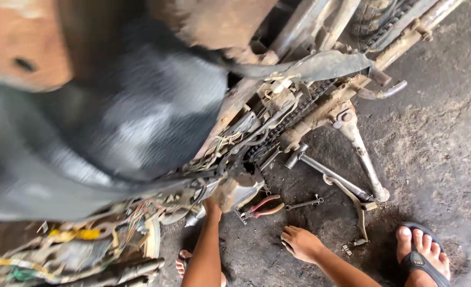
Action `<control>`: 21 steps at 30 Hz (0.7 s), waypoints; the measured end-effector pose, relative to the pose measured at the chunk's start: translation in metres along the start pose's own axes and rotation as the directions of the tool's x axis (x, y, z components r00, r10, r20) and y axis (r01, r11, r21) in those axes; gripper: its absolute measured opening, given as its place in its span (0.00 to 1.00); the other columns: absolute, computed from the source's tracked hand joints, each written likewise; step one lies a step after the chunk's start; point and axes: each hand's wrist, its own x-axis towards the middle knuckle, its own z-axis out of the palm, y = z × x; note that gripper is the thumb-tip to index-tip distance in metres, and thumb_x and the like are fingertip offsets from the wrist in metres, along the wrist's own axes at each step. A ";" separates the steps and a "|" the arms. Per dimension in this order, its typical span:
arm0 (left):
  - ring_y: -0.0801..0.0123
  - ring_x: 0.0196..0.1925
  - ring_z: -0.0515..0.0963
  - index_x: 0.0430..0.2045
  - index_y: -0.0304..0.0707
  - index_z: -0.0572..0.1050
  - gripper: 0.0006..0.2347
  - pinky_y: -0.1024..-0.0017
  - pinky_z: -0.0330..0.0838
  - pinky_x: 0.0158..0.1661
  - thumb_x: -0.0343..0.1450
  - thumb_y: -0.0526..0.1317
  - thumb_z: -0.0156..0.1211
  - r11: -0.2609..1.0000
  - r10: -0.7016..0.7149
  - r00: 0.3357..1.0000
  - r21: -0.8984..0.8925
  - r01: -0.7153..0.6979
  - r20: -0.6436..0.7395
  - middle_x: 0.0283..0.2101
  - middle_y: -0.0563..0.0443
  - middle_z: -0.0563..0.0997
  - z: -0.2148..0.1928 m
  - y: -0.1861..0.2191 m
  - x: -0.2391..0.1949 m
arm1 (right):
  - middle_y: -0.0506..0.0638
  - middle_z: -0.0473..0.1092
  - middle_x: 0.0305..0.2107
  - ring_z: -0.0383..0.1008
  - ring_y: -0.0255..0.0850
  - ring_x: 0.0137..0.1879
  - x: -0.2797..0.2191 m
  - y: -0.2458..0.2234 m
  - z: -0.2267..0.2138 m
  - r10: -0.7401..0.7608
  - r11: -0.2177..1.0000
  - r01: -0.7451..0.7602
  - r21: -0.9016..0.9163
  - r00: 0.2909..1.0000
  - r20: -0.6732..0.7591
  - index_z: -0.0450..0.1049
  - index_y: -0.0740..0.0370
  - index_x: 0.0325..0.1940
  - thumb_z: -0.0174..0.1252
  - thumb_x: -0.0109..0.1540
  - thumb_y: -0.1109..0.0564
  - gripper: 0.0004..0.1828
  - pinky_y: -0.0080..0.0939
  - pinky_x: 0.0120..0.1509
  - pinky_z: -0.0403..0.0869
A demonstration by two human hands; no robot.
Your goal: The person works on the engine area of a motorcycle, using pliers and a wrench to manipulate components near the fuel tank and wiring. They adjust their position and tools while continuing to work on the engine assembly.
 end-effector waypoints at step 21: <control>0.47 0.42 0.83 0.37 0.36 0.78 0.11 0.58 0.75 0.39 0.78 0.45 0.54 0.488 0.156 0.896 0.756 -0.436 0.416 0.37 0.38 0.84 0.002 0.033 -0.157 | 0.50 0.75 0.47 0.78 0.43 0.42 0.018 -0.035 -0.051 0.386 0.778 -0.472 0.415 0.880 0.276 0.67 0.52 0.58 0.52 0.64 0.36 0.25 0.43 0.48 0.78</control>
